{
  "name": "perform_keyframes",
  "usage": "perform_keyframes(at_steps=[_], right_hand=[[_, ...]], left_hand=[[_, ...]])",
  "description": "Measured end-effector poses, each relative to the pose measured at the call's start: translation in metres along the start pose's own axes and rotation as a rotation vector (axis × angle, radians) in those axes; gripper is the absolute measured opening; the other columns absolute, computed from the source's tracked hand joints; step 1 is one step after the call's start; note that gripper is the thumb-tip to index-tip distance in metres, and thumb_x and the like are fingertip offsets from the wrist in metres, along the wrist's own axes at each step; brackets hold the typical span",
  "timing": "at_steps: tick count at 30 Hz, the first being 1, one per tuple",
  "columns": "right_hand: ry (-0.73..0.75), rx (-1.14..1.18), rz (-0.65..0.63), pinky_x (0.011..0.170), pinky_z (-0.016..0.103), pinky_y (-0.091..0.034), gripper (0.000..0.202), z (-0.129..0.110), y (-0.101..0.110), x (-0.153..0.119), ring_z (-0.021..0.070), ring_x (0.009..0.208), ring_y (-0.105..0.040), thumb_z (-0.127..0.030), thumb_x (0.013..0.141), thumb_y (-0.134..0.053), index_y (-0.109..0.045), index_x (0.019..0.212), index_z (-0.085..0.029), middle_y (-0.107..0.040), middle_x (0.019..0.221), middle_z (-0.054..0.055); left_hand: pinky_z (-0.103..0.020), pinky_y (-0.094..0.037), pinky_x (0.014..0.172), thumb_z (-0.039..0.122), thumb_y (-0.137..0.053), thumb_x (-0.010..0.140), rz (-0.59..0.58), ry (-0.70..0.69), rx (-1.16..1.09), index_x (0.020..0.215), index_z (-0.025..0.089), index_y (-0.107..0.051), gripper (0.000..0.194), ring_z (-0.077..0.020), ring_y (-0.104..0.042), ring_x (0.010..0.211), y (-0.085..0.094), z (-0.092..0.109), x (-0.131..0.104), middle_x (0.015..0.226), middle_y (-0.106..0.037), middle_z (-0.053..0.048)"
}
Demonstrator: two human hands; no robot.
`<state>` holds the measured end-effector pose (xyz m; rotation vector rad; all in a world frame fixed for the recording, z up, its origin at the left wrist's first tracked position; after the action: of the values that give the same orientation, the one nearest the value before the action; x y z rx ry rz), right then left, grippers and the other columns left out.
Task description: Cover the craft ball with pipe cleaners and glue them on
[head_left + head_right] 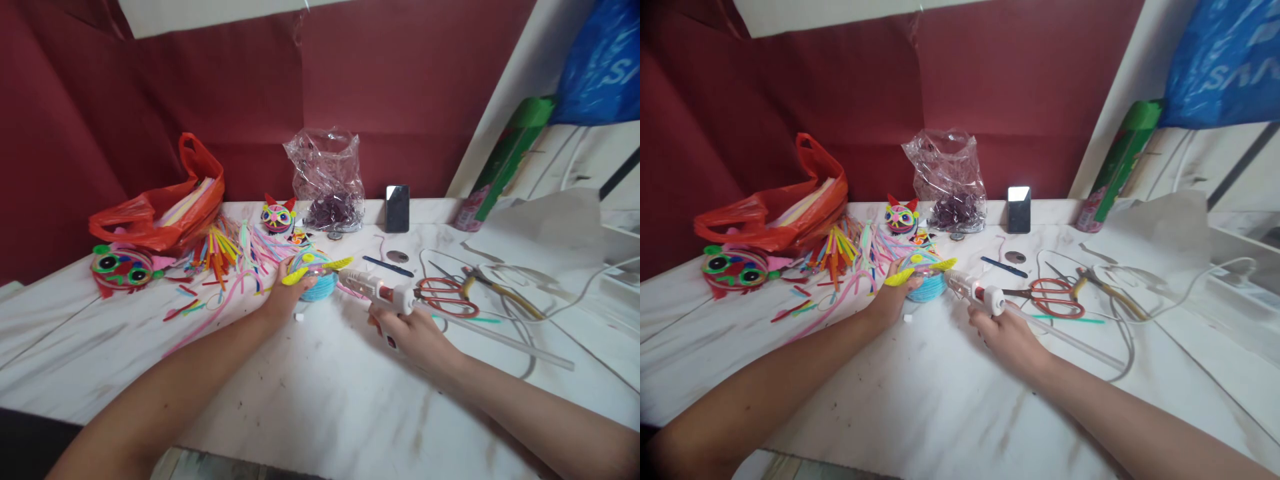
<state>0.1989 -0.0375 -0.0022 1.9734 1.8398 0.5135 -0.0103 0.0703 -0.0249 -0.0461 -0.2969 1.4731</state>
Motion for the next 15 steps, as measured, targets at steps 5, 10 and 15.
perform_keyframes(at_steps=[5, 10, 15], right_hand=[[0.014, 0.009, 0.017, 0.054, 0.026, -0.039, 0.023, 0.001, 0.001, 0.002, 0.0150, 0.059, -0.052, -0.038, 0.080, -0.047, -0.054, 0.068, -0.020, -0.058, 0.063, -0.001], [0.069, -0.014, -0.006, 0.052, 0.026, -0.039, 0.031, -0.002, 0.000, 0.001, 0.0155, 0.057, -0.053, -0.044, 0.081, -0.045, -0.059, 0.070, -0.018, -0.056, 0.061, 0.000], [0.151, -0.077, -0.053, 0.050, 0.026, -0.040, 0.030, -0.009, -0.005, -0.004, 0.0153, 0.054, -0.052, -0.042, 0.081, -0.043, -0.058, 0.067, -0.020, -0.055, 0.057, 0.000]], left_hand=[[-0.029, -0.047, 0.078, 0.020, -0.075, 0.060, 0.002, -0.002, -0.003, 0.118, 0.024, -0.046, 0.064, -0.0154, -0.059, 0.085, 0.000, 0.000, 0.001, 0.097, -0.061, 0.000], [-0.029, -0.046, 0.079, 0.022, -0.075, 0.059, -0.011, -0.006, -0.013, 0.120, 0.023, -0.045, 0.068, -0.0151, -0.059, 0.085, -0.001, 0.000, 0.001, 0.099, -0.061, -0.001], [-0.029, -0.046, 0.080, 0.021, -0.076, 0.059, -0.019, -0.013, -0.017, 0.122, 0.025, -0.043, 0.071, -0.0156, -0.059, 0.088, -0.001, -0.001, 0.001, 0.100, -0.060, -0.001]])
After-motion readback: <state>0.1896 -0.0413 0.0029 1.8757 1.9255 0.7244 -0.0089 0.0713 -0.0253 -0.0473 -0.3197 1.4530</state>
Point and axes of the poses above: each hand's wrist, its own x-axis towards the middle knuckle, its own y-axis out of the back of the hand, z = x × y, the point moved 4 cm from there along x, towards the middle knuckle
